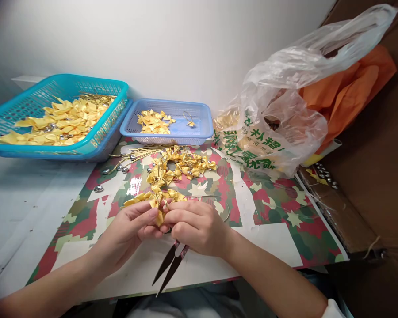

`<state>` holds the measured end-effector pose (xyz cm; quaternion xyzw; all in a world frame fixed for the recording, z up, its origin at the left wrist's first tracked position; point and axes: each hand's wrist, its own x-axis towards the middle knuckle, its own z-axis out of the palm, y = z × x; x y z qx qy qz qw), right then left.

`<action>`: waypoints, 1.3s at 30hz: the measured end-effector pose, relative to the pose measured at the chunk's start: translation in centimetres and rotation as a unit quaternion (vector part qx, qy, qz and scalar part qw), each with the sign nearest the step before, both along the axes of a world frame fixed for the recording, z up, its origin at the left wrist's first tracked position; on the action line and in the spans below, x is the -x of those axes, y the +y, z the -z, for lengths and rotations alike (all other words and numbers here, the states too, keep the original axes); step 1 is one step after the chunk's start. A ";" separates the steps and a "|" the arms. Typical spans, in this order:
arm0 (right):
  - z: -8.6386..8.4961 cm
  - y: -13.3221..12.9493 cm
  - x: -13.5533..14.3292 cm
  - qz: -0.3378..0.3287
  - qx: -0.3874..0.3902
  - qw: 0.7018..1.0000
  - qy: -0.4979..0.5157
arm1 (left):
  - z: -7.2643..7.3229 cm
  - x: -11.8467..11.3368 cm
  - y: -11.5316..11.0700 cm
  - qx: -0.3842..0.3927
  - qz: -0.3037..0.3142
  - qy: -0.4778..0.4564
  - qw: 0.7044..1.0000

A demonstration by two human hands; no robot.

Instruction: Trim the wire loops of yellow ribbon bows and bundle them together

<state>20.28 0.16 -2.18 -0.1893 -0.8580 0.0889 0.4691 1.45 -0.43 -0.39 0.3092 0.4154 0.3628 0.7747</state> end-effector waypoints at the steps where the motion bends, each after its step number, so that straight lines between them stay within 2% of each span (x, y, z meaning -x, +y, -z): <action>1: -0.1 0.0 0.0 0.005 -0.011 1.000 -0.008 | 0.0 0.0 0.0 0.003 0.002 -0.008 1.000; 5: -0.4 0.1 -0.2 0.039 -0.044 0.998 -0.014 | -0.1 0.1 -0.1 0.017 -0.007 -0.041 0.999; 9: -0.5 0.0 -0.3 0.068 -0.089 0.993 -0.037 | 0.0 0.2 -0.2 0.015 0.002 -0.019 1.000; 14: -0.8 -0.1 -0.4 0.101 -0.091 0.990 -0.049 | -0.3 0.3 0.0 0.019 0.018 0.019 0.999; 20: -0.3 -0.3 -0.1 0.082 -0.067 0.994 -0.037 | 0.0 0.4 -0.1 0.002 -0.006 0.042 0.999; 24: -0.4 -1.0 -0.3 0.110 0.026 0.991 0.073 | 0.1 0.4 -0.1 -0.013 -0.030 0.042 0.999; 26: -0.5 -1.3 -0.5 0.129 0.099 0.979 0.127 | 0.0 0.3 0.0 -0.016 -0.034 0.050 0.998; 29: -0.3 -1.4 -0.2 0.122 0.219 0.953 0.168 | 0.0 0.3 0.0 -0.025 -0.038 0.048 0.998; 32: 0.0 -1.3 0.6 0.098 0.395 0.890 0.204 | 0.2 0.2 -0.1 -0.046 -0.037 0.040 0.997; 34: 0.0 -1.3 1.1 0.078 0.480 0.843 0.231 | 0.4 0.2 -0.2 -0.059 -0.031 0.036 0.997; 36: -0.2 -1.2 1.3 0.076 0.500 0.826 0.250 | 0.6 0.2 -0.3 -0.066 -0.027 0.026 0.997; 39: -0.4 -1.2 1.1 0.089 0.466 0.842 0.259 | 0.7 0.2 -0.3 -0.048 -0.024 -0.014 0.998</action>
